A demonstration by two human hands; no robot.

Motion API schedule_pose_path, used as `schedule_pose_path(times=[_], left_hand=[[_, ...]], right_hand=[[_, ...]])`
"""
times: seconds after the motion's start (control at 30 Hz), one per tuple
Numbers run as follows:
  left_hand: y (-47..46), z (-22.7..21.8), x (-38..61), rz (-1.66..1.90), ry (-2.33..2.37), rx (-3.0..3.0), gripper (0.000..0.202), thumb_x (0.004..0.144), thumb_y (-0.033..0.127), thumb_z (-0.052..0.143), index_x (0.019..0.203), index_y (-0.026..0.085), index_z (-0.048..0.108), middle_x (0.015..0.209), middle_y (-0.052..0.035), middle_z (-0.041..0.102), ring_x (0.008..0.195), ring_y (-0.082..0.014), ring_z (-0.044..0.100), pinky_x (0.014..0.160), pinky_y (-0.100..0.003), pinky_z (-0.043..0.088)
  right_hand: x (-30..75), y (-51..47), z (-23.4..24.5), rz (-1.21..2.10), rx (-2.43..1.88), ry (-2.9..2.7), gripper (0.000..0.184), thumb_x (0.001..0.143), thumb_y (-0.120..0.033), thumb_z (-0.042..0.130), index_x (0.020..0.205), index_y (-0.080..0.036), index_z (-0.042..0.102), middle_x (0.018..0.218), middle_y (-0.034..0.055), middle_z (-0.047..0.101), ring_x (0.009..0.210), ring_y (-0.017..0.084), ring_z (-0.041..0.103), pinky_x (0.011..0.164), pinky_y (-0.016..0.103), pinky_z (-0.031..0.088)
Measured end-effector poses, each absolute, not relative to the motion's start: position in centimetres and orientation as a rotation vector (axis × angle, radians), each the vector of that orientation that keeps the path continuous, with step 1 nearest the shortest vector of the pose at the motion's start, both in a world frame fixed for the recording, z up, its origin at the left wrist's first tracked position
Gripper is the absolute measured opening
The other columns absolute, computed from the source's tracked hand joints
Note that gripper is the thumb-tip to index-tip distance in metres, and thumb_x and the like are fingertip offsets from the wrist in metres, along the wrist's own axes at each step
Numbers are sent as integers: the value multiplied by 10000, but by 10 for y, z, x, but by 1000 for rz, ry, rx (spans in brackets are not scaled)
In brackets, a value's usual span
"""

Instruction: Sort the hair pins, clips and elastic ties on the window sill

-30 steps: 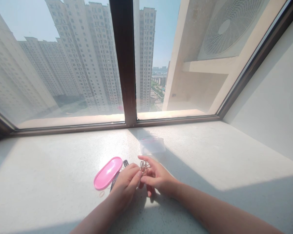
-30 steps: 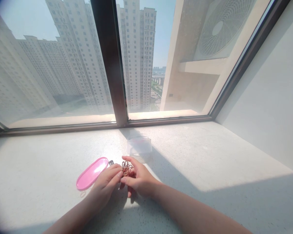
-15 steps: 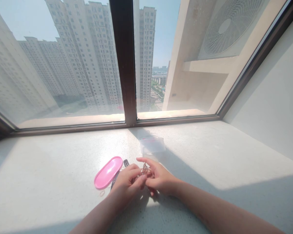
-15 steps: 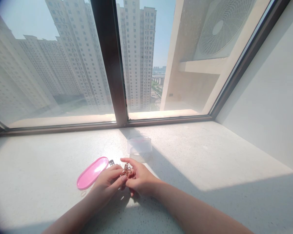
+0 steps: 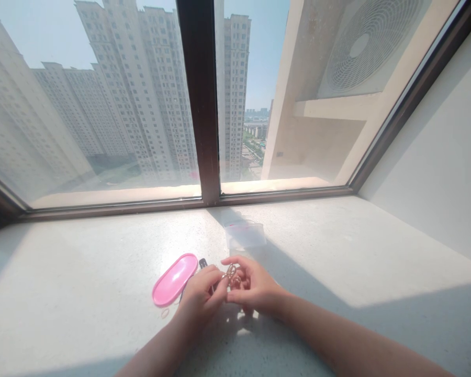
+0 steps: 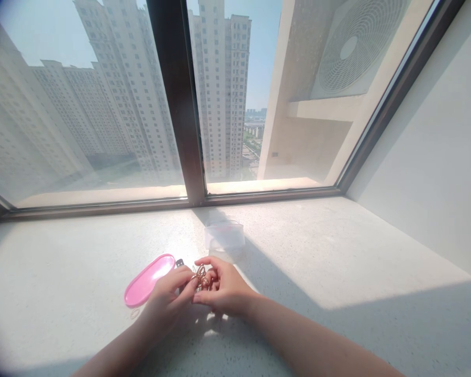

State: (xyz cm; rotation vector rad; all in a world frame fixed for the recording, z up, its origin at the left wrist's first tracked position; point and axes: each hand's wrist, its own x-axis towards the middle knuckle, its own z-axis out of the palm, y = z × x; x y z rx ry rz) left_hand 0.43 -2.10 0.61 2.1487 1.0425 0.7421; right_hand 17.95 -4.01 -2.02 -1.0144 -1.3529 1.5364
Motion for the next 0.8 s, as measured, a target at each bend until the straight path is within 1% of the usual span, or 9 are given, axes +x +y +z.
schedule_pose_path(times=[0.07, 0.17, 0.23, 0.3, 0.43, 0.5, 0.7, 0.8], left_hand=[[-19, 4, 5, 719, 1096, 2139, 281, 907, 258, 432, 665, 181, 552, 689, -10, 548, 666, -153, 507, 617, -278, 351], [-18, -1, 6, 713, 1131, 2139, 294, 913, 281, 421, 636, 190, 461, 669, 4, 505, 650, -150, 477, 606, -281, 342], [-19, -4, 7, 715, 1103, 2151, 301, 929, 298, 393, 648, 196, 431, 676, 4, 494, 654, -152, 468, 610, -288, 343], [-19, -6, 7, 717, 1071, 2159, 301, 945, 306, 356, 670, 203, 420, 692, -2, 499, 661, -159, 467, 613, -298, 345], [-18, -8, 6, 722, 1081, 2137, 314, 955, 314, 316, 669, 211, 397, 682, -9, 493, 648, -169, 461, 607, -314, 342], [-18, -7, 6, 721, 1091, 2119, 332, 956, 334, 317, 660, 212, 404, 672, -12, 494, 647, -175, 466, 612, -320, 344], [-20, -3, 7, 748, 1098, 1926, 395, 964, 397, 323, 653, 210, 479, 630, -11, 539, 640, -184, 508, 634, -317, 353], [-22, -2, 9, 810, 1071, 1832, 370, 961, 392, 343, 688, 211, 516, 624, -1, 528, 629, -176, 500, 620, -295, 364]], right_hand=[[180, -42, -18, 1433, -991, -1376, 563, 687, -265, 787, 1191, -204, 543, 721, -43, 509, 542, 59, 432, 498, 193, 358], [181, -41, -16, 1281, -992, -1349, 384, 756, -278, 724, 1107, -187, 596, 692, -43, 488, 554, 66, 422, 510, 202, 348], [182, -40, -14, 1221, -1020, -1361, 261, 777, -271, 693, 1006, -164, 629, 636, -44, 488, 530, 69, 431, 489, 201, 342], [183, -37, -10, 1240, -1035, -1404, 192, 774, -272, 688, 910, -148, 632, 589, -44, 503, 484, 66, 433, 449, 194, 333], [185, -33, -4, 1407, -1016, -1397, 238, 729, -329, 726, 803, -149, 590, 553, -36, 549, 424, 76, 479, 393, 186, 359], [186, -31, -3, 1430, -1023, -1381, 265, 710, -354, 744, 772, -146, 594, 536, -31, 557, 419, 88, 510, 391, 191, 379], [184, -28, 0, 1291, -1032, -1386, 249, 720, -363, 744, 740, -136, 644, 561, -12, 574, 472, 110, 571, 430, 211, 444], [180, -32, 2, 1143, -1043, -1404, 223, 724, -343, 746, 715, -140, 655, 678, 4, 580, 510, 107, 586, 448, 218, 483]])
